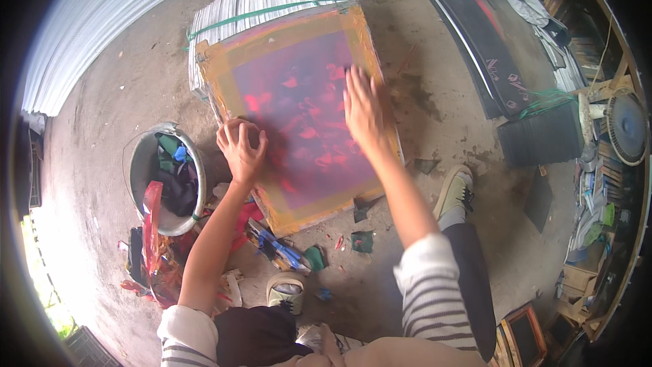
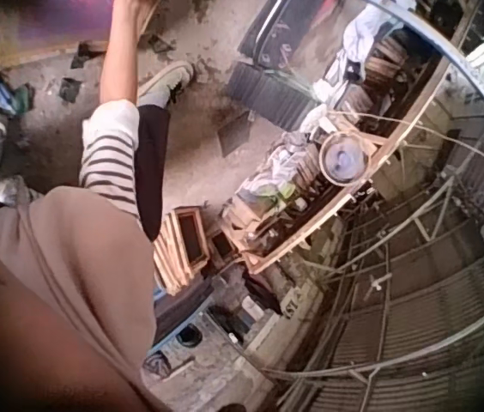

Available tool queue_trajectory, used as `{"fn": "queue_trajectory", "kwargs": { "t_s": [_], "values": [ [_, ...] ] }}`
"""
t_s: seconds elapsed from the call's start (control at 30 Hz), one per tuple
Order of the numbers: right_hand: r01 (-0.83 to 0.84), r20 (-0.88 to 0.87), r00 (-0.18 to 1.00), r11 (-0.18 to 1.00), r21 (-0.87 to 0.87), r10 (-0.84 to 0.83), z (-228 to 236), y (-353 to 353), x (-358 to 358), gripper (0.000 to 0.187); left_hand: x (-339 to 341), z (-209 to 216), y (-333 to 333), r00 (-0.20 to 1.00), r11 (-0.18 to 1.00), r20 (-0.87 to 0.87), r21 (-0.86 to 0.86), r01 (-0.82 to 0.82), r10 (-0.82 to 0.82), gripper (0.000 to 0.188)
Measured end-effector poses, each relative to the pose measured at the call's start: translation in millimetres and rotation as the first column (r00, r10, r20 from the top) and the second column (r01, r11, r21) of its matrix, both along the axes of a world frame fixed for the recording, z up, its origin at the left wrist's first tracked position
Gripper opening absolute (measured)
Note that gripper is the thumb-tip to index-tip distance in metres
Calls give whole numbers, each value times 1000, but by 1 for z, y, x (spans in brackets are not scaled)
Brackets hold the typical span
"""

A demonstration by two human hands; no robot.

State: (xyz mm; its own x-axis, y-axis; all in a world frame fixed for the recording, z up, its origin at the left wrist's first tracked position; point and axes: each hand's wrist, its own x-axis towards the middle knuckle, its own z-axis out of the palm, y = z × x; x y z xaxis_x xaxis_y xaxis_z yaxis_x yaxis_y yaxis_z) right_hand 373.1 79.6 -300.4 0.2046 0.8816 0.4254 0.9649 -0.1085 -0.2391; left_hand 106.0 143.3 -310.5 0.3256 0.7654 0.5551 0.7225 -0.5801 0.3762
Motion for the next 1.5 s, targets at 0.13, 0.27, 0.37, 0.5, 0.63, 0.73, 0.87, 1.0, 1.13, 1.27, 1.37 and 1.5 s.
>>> {"fn": "queue_trajectory", "kwargs": {
  "t_s": [0.13,0.27,0.37,0.5,0.63,0.73,0.87,1.0,1.13,1.27,1.37,1.5],
  "values": [
    [-27,-184,983,991,-130,3,-50,-149,-38,45,8,-3,-6,1000,999,2,-37,-24,24,22],
    [-29,-156,988,993,-114,11,-55,-149,-35,45,8,0,-9,999,998,-28,-58,-16,14,24],
    [-2,-82,997,1000,-3,1,-30,-68,-6,43,13,5,-9,999,998,-45,-54,-12,9,25],
    [1,-9,1000,1000,23,-1,-13,-28,17,41,17,1,-6,998,999,-54,-31,-18,17,26],
    [49,-123,991,998,-33,-52,-34,-92,-14,44,6,-3,-2,993,998,-102,-1,-63,63,27],
    [113,-68,989,969,-222,-131,-68,-188,-23,49,14,-2,-7,995,999,-83,-4,-52,51,29],
    [103,-18,994,986,-130,-106,-48,-126,-7,46,6,0,-8,990,998,-129,-16,-60,57,31],
    [-1,121,992,986,169,-20,1,27,38,43,12,3,-10,992,999,-124,-33,-22,18,32],
    [24,121,991,981,194,-49,17,76,48,41,14,2,-6,995,1000,-101,-15,19,-21,47],
    [-10,-66,998,996,85,16,-17,-9,-20,46,5,4,0,959,993,-281,-118,-11,-23,78],
    [-168,-299,946,978,-127,123,-48,-129,-83,44,18,16,-6,936,993,-350,-118,9,-50,81],
    [-160,-30,987,978,-136,158,-53,-118,-77,44,15,15,-8,927,990,-370,-139,14,-65,84]
  ]
}}
